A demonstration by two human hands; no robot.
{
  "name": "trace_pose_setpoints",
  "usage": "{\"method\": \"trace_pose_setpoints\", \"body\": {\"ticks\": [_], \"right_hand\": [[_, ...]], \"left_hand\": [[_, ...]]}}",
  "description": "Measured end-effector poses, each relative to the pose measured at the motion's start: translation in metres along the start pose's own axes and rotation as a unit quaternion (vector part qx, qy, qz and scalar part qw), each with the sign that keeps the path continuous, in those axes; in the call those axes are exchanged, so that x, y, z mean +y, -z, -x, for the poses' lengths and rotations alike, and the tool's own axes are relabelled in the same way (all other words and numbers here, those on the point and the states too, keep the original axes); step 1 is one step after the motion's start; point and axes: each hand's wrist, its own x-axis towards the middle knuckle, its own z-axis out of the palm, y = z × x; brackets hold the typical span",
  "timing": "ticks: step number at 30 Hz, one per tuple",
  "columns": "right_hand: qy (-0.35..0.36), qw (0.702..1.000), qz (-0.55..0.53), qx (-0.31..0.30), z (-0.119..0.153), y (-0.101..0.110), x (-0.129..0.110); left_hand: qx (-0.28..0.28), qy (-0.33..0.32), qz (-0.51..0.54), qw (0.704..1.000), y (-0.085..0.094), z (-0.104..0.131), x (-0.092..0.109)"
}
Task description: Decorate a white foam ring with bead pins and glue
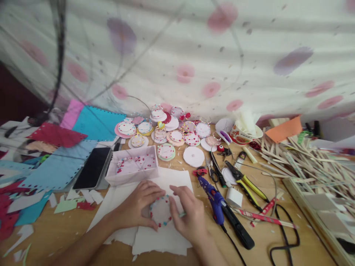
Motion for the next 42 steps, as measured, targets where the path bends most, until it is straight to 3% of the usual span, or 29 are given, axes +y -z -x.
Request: {"method": "trace_pose_setpoints", "body": {"ticks": [4,8,10,13,16,22,26,32,39,42], "right_hand": [[-0.089,0.986,-0.084,0.115,0.003,0.022,0.004],[-0.175,0.959,-0.177,0.134,0.0,0.048,0.009],[-0.19,0.962,-0.16,0.112,-0.007,0.063,0.011],[-0.212,0.969,-0.125,0.032,-0.022,0.08,0.007],[-0.22,0.967,-0.125,-0.045,-0.045,0.086,-0.004],[-0.129,0.971,-0.116,-0.163,-0.099,0.062,-0.019],[-0.06,0.968,-0.136,-0.203,-0.122,0.026,-0.009],[-0.037,0.958,-0.144,-0.244,-0.141,-0.019,0.01],[0.043,0.973,-0.084,-0.209,-0.15,-0.029,0.018],[0.018,0.971,-0.071,-0.228,-0.15,-0.028,0.019]], "left_hand": [[-0.002,0.007,0.002,1.0,0.003,0.001,0.0],[0.006,0.012,-0.008,1.0,0.013,0.006,0.001],[0.029,0.045,0.007,0.999,0.019,0.011,0.001],[0.088,0.139,0.053,0.985,0.025,0.021,-0.001],[0.13,0.204,0.087,0.966,0.023,0.028,-0.007],[0.151,0.191,0.143,0.959,0.005,0.032,-0.011],[0.138,0.183,0.146,0.962,0.001,0.034,-0.009],[0.145,0.174,0.144,0.963,0.001,0.036,-0.007],[0.151,0.168,0.144,0.964,-0.002,0.036,-0.01],[0.151,0.162,0.15,0.964,-0.003,0.037,-0.012]]}}
